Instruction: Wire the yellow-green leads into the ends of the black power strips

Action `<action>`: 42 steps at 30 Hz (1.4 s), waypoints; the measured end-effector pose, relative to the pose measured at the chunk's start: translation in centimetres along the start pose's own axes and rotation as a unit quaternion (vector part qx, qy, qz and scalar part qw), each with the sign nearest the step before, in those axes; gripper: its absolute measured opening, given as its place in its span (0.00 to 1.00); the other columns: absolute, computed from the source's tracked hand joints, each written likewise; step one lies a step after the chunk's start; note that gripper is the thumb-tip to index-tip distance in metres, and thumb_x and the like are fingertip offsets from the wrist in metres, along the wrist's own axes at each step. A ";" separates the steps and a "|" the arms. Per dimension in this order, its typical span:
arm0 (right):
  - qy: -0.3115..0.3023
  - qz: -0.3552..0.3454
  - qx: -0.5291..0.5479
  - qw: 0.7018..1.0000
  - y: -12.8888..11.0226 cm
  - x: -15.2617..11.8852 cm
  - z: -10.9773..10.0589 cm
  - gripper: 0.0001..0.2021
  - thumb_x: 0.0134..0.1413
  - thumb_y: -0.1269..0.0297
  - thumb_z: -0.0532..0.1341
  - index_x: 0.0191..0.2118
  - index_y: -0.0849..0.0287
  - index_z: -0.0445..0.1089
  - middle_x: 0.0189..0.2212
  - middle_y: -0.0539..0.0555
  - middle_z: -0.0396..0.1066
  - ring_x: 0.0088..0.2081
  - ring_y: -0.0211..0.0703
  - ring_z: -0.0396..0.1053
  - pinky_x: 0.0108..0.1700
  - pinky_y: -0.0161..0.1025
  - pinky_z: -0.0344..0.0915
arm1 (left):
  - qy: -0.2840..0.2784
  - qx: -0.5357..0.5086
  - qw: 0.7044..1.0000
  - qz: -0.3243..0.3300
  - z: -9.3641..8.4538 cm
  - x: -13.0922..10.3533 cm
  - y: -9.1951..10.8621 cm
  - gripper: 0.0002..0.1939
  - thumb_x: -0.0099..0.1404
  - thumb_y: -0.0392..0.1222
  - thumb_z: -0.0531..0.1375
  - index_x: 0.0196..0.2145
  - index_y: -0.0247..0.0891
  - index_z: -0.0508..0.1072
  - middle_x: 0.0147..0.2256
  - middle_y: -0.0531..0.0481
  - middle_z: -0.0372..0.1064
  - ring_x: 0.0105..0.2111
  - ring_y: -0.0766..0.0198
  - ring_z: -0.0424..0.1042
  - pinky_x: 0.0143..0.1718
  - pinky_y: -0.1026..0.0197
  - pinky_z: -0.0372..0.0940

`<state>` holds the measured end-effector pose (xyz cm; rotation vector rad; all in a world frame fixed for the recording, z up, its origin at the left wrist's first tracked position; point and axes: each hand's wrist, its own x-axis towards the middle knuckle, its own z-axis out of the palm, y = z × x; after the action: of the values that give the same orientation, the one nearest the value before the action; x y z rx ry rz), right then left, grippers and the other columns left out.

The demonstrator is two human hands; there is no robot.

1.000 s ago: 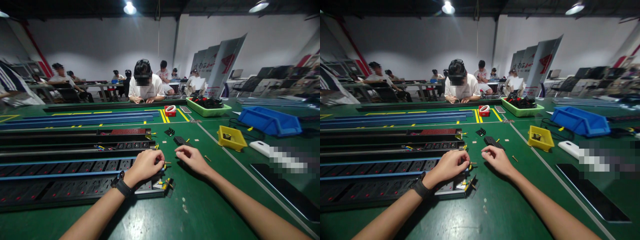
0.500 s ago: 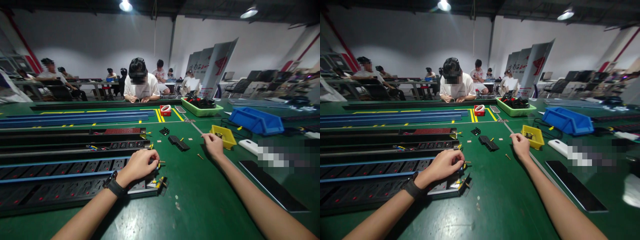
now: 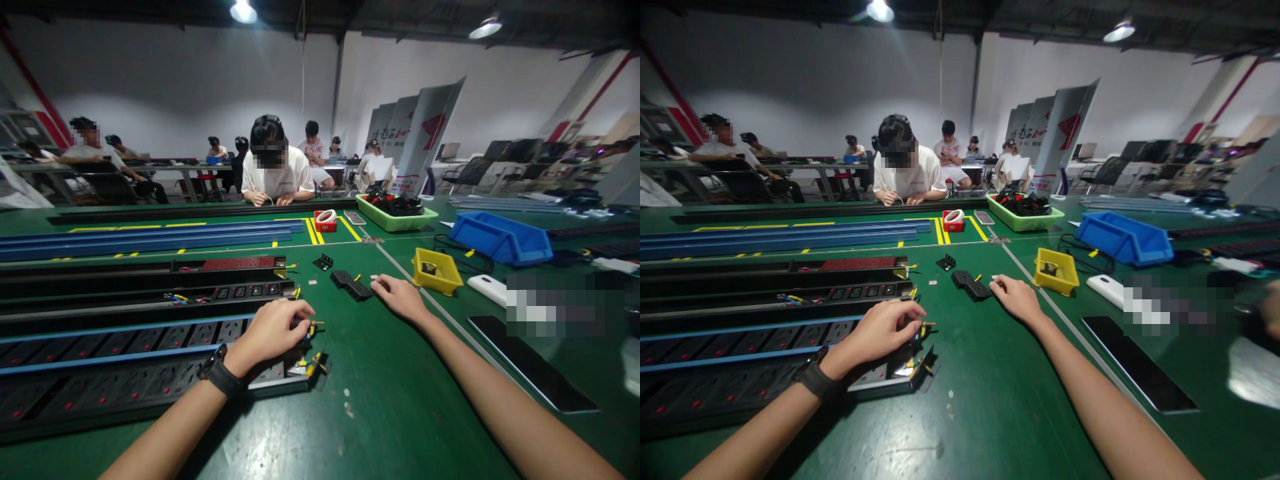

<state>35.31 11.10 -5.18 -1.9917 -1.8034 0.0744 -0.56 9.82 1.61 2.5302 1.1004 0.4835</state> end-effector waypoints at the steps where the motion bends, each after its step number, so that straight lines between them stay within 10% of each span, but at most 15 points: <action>1: -0.003 0.001 -0.004 1.000 0.0 0.0 0.0 0.18 0.68 0.49 0.53 0.42 0.51 0.77 0.37 0.55 0.81 0.38 0.52 0.76 0.34 0.38 0.58 | -0.002 0.003 1.000 0.001 0.1 0.0 -0.1 0.12 0.68 0.43 0.59 0.46 0.47 0.79 0.39 0.54 0.81 0.38 0.60 0.75 0.38 0.61 0.62; 42: -0.021 0.009 -0.029 0.999 0.6 0.2 0.4 0.20 0.67 0.46 0.52 0.43 0.51 0.77 0.36 0.55 0.81 0.38 0.56 0.78 0.33 0.39 0.60 | -0.021 0.015 1.000 0.005 0.1 -0.2 0.3 0.16 0.68 0.40 0.57 0.47 0.47 0.82 0.41 0.52 0.81 0.42 0.57 0.76 0.43 0.58 0.66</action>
<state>35.82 11.36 -5.69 -2.0626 -1.8327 0.0698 -0.47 9.50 1.63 2.5610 1.0872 0.4180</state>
